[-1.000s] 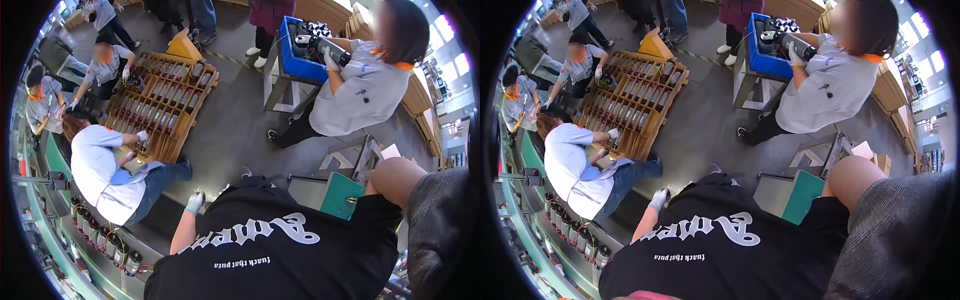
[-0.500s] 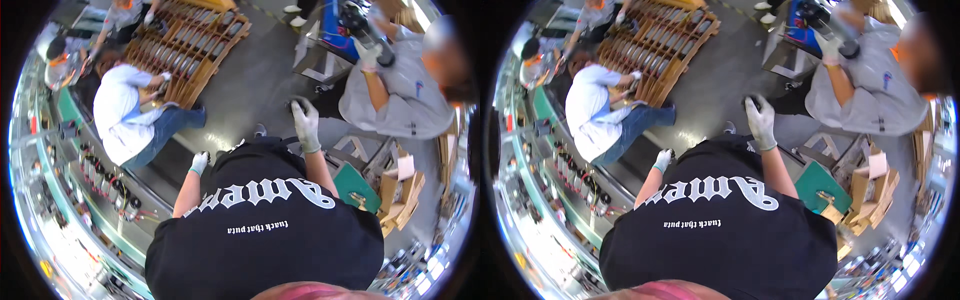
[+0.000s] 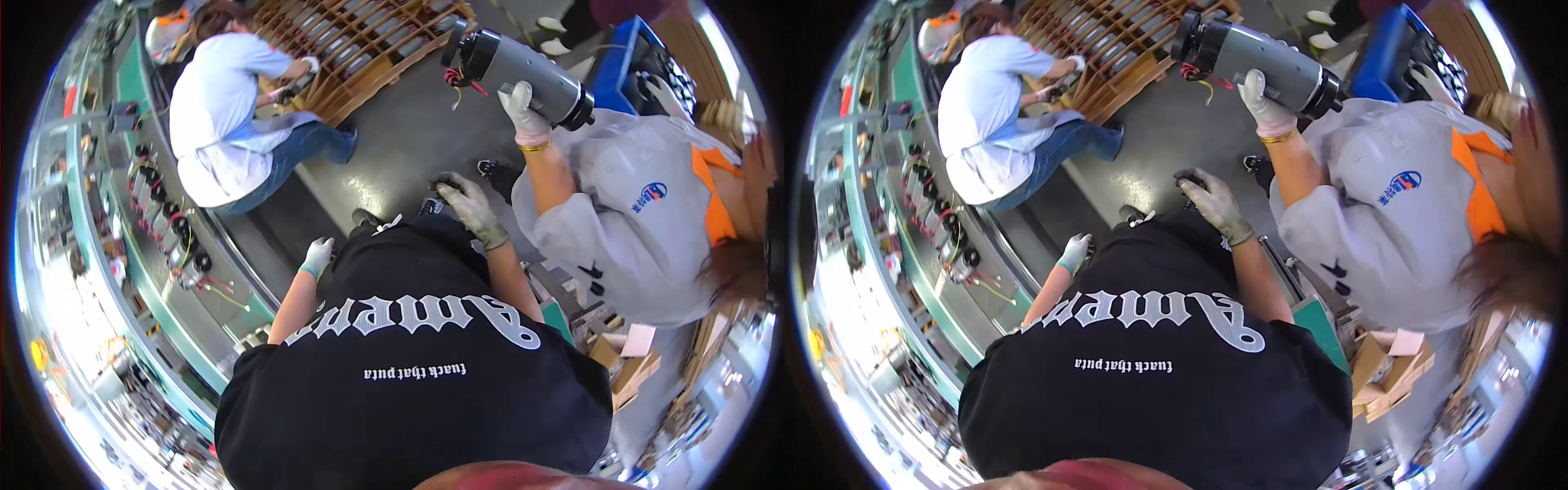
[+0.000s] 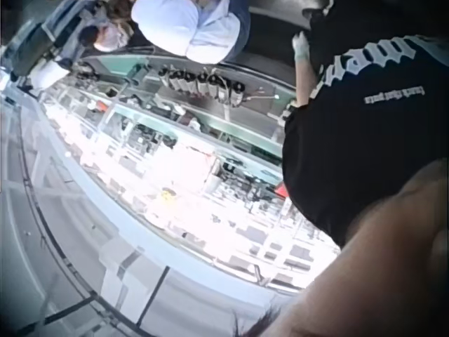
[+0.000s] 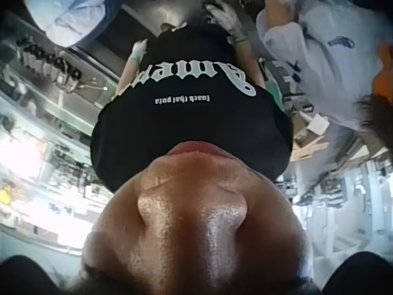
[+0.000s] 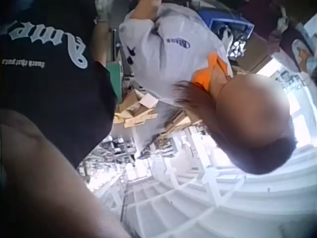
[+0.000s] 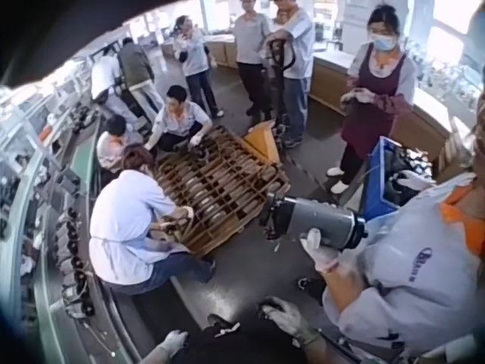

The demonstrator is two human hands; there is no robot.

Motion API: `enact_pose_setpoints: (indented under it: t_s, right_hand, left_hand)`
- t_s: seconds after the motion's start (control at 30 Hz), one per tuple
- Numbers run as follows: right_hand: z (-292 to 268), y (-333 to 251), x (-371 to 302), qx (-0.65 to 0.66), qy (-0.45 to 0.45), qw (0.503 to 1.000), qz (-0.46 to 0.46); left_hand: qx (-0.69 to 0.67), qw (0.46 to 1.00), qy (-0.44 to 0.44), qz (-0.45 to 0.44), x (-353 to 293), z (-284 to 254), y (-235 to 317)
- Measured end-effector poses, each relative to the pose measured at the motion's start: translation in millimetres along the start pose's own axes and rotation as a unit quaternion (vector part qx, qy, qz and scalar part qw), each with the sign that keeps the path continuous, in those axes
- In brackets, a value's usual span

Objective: Manually assemble and inspect fan motor components on a factory assembly line.

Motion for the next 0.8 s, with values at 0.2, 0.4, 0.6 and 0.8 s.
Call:
enact_pose_setpoints:
  t_s: [0.2,0.4,0.6,0.8]
  right_hand:
    - [43.5,-13.0,-3.1,0.102,-0.096,0.987,0.076]
    - [82.7,-16.1,-31.5,-0.108,-0.167,0.980,0.009]
    - [102.0,10.3,-49.1,-0.174,-0.221,0.958,0.049]
    - [88.3,165.0,-19.9,-0.441,-0.280,0.853,-0.017]
  left_hand:
    - [-0.024,0.999,0.031,-0.007,-11.9,-10.1,-28.4]
    - [0.052,0.998,0.047,0.005,-38.8,-11.9,-66.7]
    - [0.142,0.989,0.021,0.018,-73.8,-13.1,-72.8]
    - [0.116,0.982,0.151,-0.017,-110.8,-52.4,-132.1]
Point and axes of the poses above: each hand's wrist, its own x-axis towards the middle knuckle, its own z-axis out of the palm, y = z × x, the point moved 7 cm from there along x, towards the middle knuckle, and after that the axes turned 13 degrees about y, right-handed, at the moved point
